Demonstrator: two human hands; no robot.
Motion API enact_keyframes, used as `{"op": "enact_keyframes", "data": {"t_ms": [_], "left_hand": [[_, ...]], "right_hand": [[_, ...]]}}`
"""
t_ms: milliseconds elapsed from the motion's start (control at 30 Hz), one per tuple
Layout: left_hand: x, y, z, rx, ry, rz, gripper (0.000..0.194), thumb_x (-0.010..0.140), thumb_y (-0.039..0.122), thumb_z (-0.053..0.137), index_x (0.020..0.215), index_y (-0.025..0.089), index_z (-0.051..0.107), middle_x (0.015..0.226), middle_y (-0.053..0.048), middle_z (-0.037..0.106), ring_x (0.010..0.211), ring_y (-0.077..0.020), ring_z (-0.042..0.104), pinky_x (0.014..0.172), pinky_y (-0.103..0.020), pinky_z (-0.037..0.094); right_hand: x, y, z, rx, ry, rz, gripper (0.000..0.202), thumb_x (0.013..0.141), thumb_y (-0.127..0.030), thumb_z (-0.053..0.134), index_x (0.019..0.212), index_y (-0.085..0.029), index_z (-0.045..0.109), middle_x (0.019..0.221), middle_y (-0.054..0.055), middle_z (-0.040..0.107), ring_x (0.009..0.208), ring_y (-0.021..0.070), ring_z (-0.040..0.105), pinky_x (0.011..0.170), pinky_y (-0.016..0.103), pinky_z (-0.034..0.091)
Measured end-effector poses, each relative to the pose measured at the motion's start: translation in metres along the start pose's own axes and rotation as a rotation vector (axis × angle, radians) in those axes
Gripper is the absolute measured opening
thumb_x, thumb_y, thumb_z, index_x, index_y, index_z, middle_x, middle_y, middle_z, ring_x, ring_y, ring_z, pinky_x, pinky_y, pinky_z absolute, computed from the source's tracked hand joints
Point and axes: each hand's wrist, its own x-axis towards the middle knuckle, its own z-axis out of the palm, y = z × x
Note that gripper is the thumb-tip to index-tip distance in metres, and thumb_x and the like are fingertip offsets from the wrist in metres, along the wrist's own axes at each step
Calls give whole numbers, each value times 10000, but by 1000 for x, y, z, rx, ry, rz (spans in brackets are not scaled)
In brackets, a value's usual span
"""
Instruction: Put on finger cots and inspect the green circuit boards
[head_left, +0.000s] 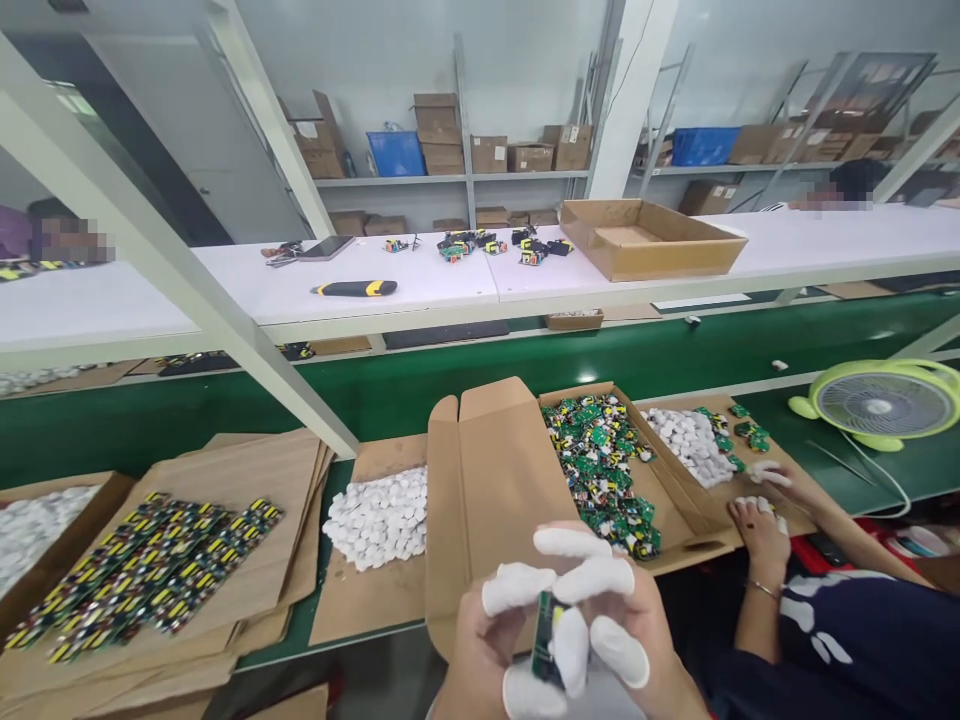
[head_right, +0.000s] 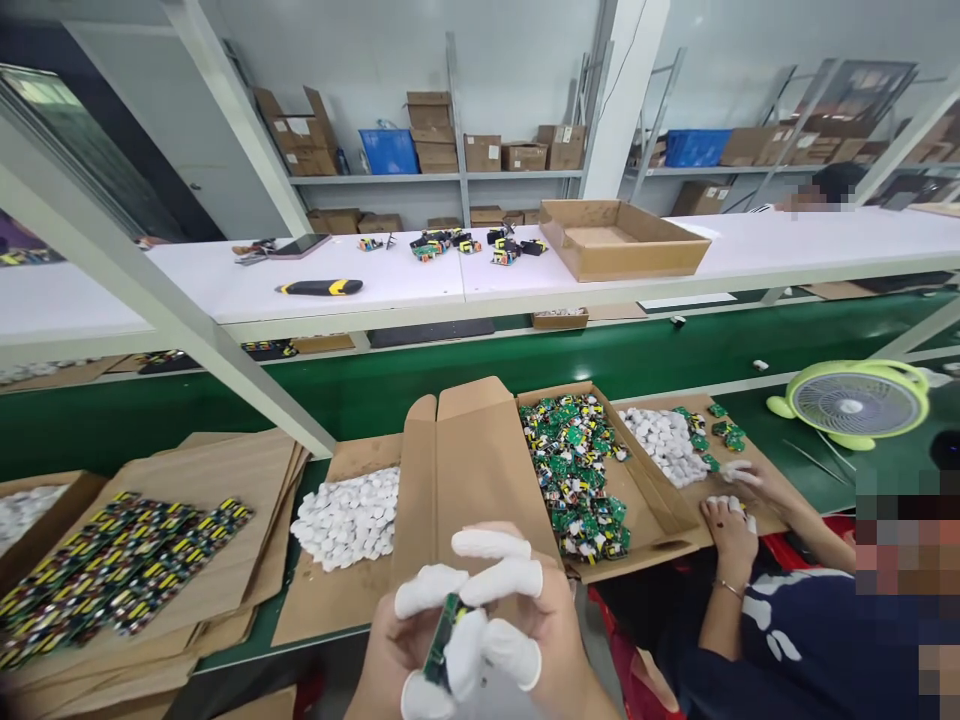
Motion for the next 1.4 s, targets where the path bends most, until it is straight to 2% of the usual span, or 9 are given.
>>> {"op": "enact_keyframes", "data": {"t_ms": [133,267,433,567,700,833,967,1133,1400], "left_hand": [[6,15,5,89,-236,-58,547,511,399,839,1035,362,689,968,-64,680,938,-250,614,867,-370,493],[6,23,4,185,-217,-172,568,457,326,874,1002,330,712,1023,-65,663,964,-265,605,864,-355,494],[10,11,13,-81,-35,-296,489,498,467,832,918,243,720,803,-42,658,706,-179,609,629,-267,503],[22,14,24,-148,85,-394,387,573,486,788,837,221,689,627,-4,623,653,-154,586,649,-265,490],[27,19,21,-141,118,-393,561,500,553,800,921,204,677,741,-36,661,755,-190,599,707,-292,493],[25,16,14,-80,206,-508,519,498,417,848,935,212,658,891,-42,664,819,-190,595,630,-245,482],[22,15,10,-102,134,-591,600,467,433,856,972,195,637,940,-64,655,821,-203,604,637,-272,503],[19,17,5,-18,70,-607,533,515,410,845,959,195,644,850,-48,660,731,-170,613,624,-261,492],[18,5,8,-180,106,-718,438,533,440,830,844,175,674,697,-18,662,610,-140,608,632,-269,507]], "right_hand": [[-3,5,6,335,-30,340,314,683,-451,701,938,-272,666,1234,95,589,1154,278,533,947,445,454],[-2,11,11,674,-51,533,287,576,-380,716,820,-236,669,1213,92,606,1067,285,574,886,441,481],[16,7,-1,408,-163,421,341,757,-480,601,1002,-255,672,1236,109,582,1110,260,553,939,439,440],[40,3,-8,173,-267,255,331,765,-503,616,959,-254,716,1108,116,639,1133,258,533,955,426,431],[46,13,-4,284,-309,394,324,701,-500,686,855,-220,741,984,98,673,823,180,622,670,271,517],[37,21,-4,419,-293,584,400,641,-460,736,942,-197,728,802,60,672,516,68,513,428,143,394],[33,19,-5,435,-280,725,394,645,-426,729,946,-172,724,590,14,607,421,45,444,381,122,357],[29,26,0,418,-242,779,272,618,-377,733,733,-130,720,764,51,651,417,34,470,338,110,318],[10,43,-10,285,-183,777,448,608,-458,749,904,-124,717,663,25,601,453,38,445,371,116,370]]}}
